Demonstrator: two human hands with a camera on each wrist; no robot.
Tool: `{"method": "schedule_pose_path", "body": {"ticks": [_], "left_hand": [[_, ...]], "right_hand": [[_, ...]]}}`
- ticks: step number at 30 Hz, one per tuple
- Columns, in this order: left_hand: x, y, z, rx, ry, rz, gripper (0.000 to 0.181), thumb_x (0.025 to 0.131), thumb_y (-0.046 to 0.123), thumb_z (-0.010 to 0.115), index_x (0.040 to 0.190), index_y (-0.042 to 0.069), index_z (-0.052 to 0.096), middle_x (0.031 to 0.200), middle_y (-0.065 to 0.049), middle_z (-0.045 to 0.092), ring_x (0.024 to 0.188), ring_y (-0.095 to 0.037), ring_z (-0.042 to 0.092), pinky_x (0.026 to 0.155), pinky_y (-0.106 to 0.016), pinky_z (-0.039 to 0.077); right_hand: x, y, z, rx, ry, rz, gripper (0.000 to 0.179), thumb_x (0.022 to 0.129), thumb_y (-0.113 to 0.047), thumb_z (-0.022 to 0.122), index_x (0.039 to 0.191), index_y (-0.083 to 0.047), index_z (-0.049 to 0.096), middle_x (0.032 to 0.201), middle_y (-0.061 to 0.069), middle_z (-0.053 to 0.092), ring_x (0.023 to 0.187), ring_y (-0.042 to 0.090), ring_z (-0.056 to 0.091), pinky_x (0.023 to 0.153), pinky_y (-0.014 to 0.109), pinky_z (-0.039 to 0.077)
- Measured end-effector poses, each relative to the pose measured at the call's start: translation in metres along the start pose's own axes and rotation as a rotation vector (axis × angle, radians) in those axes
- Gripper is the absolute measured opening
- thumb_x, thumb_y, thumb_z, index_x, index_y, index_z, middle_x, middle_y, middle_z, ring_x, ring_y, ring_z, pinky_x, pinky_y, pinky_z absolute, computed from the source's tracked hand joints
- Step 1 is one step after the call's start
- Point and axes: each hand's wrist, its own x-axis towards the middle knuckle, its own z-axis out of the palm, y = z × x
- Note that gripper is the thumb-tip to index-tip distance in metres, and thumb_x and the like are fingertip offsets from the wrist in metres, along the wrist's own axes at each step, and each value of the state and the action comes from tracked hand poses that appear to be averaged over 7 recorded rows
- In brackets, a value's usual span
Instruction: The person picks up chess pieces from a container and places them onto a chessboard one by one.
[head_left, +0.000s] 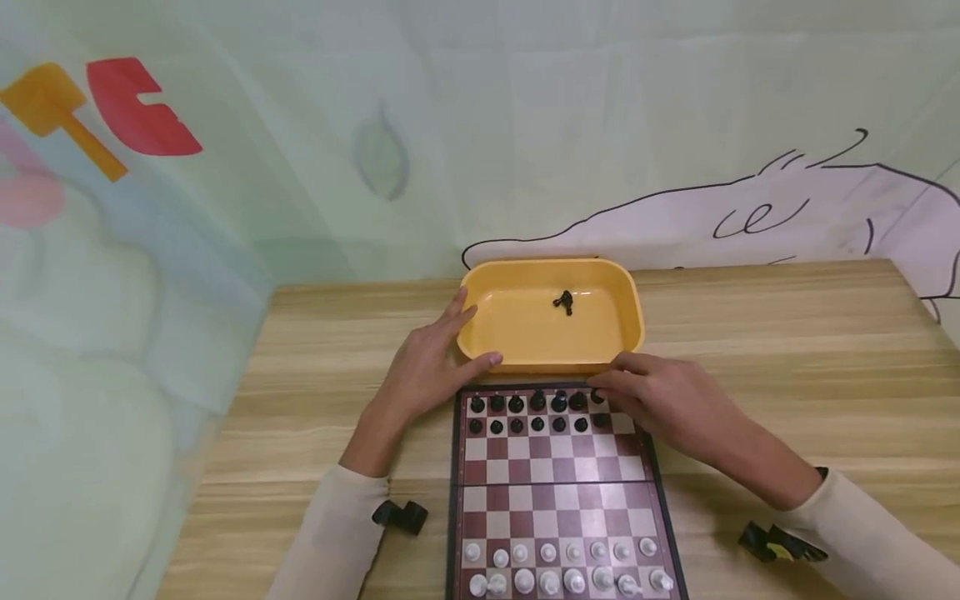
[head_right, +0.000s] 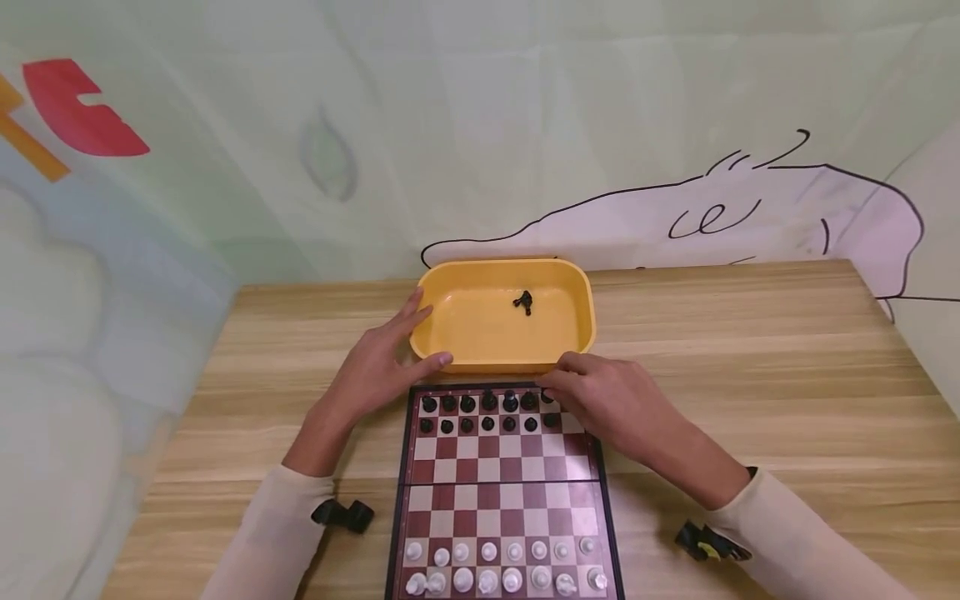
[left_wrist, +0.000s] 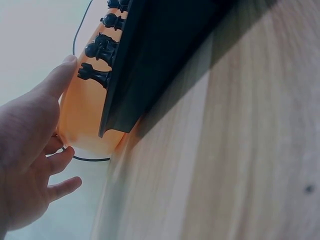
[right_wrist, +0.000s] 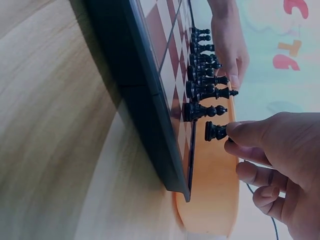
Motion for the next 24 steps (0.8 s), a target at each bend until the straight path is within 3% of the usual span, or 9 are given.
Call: {"method": "schedule_pose_path", "body": {"ticks": [9,24], "left_hand": [[-0.001,-0.001,0.002,0.009,0.004,-0.003,0.091,0.094,0.069,0.067,0.162,0.012,0.044,0.176,0.001,0.02,0.152,-0.042,0.044,0.121,-0.059,0.04],[0.0,-0.002,0.004,-0.004,0.008,-0.004,0.092,0.094,0.07,0.068,0.162,0.013,0.045,0.176,0.001,0.021,0.153,-0.04,0.043,0.122,-0.057,0.039]], "right_hand": [[-0.003,0.0,0.006,0.012,0.003,0.008,0.025,0.087,-0.015,0.088,0.111,-0.019,0.082,0.096,-0.002,0.077,0.073,0.008,0.068,0.06,0.025,0.056],[-0.005,0.002,0.012,0.006,-0.024,0.01,0.023,0.088,-0.017,0.087,0.11,-0.018,0.082,0.104,0.0,0.079,0.085,0.014,0.075,0.068,0.031,0.062]]}}
